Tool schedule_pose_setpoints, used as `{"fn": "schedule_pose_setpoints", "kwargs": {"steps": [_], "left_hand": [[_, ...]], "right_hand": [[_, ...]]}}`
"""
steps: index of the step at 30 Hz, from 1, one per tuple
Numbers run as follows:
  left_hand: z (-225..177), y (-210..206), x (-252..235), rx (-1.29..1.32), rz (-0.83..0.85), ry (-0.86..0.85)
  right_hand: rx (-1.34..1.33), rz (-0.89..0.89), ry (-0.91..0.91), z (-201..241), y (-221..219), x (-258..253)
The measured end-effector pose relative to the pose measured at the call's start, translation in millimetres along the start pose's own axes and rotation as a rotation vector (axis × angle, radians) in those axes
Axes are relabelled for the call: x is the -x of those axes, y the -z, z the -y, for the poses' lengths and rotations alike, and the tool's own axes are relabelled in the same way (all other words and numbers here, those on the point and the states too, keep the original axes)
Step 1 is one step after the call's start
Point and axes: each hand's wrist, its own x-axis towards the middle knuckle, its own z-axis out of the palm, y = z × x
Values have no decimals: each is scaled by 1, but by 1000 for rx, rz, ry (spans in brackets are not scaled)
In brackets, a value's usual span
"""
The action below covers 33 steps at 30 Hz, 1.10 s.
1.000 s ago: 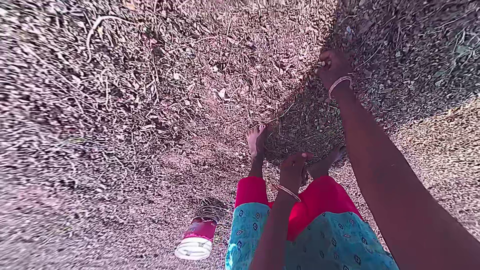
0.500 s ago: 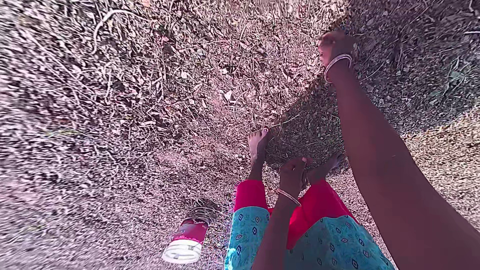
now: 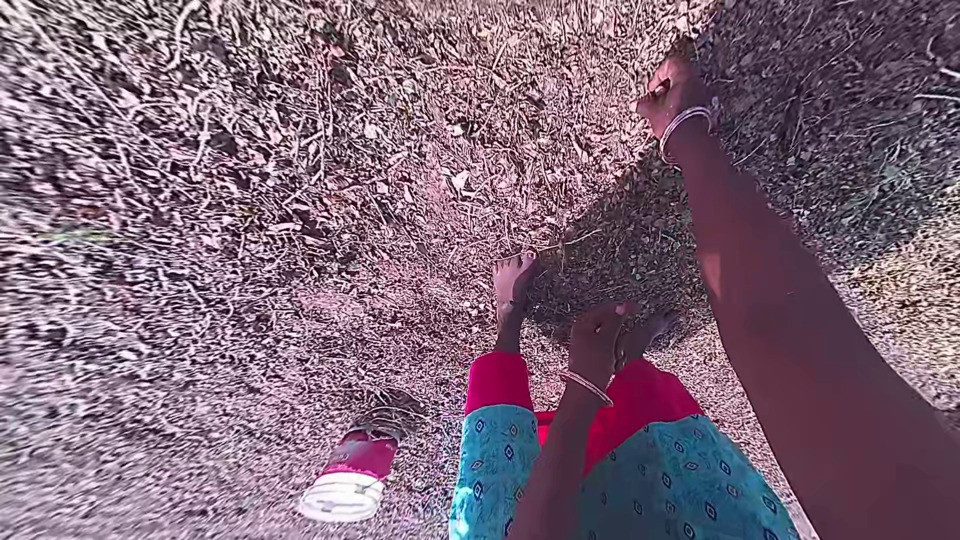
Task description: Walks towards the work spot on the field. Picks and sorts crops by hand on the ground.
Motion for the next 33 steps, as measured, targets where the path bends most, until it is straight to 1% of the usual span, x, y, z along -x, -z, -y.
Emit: {"fn": "schedule_pose_setpoints", "kwargs": {"steps": [2, 5, 8, 10, 13, 15, 16, 17, 18, 19, 20, 21, 23, 25, 27, 28, 31, 33], "left_hand": [[1, 0, 1, -19, -32, 6], [5, 1, 0, -33, -64, -58], [11, -2, 2, 13, 2, -109], [11, -5, 2, 29, 28, -104], [9, -10, 2, 19, 23, -79], [5, -12, 4, 23, -8, -77], [3, -12, 6, 25, -33, -84], [0, -13, 6, 29, -47, -97], [-3, -15, 5, 42, -45, -103], [-3, -16, 5, 69, -34, -93], [-3, -16, 4, 97, -23, -72], [-4, -16, 4, 127, -24, -52], [-1, -12, 3, 195, -48, -43], [7, -7, 2, 286, -51, -71], [15, 0, -1, 381, -66, -104], [17, 4, -3, 433, -88, -118], [24, 12, -6, 588, -143, -138], [28, 20, -6, 668, -97, -181]], "right_hand": [[-13, -3, 8, 0, -1, -1], [-19, 16, 40, 0, -1, -1], [-91, 38, 45, -9, 3, 0], [-101, 69, 30, -6, 7, -2], [-25, 109, -10, 2, 6, -10], [-89, 110, -43, 6, 4, -3], [-201, 102, -60, 6, 1, 7], [-381, 67, -78, 5, -1, 18], [-626, 17, -97, 1, -4, 31], [-927, -51, -109, -5, -11, 44], [-1197, -69, -120, -11, -17, 57], [-1406, -50, -89, -17, -21, 71], [-1675, -10, 28, -22, -25, 102], [-1782, 33, 137, -25, -21, 132], [-1769, 103, 275, -27, -18, 166], [-1717, 141, 324, -26, -15, 187], [-1463, 169, 444, -20, -16, 261], [-1267, 167, 556, -15, -32, 302]]}}
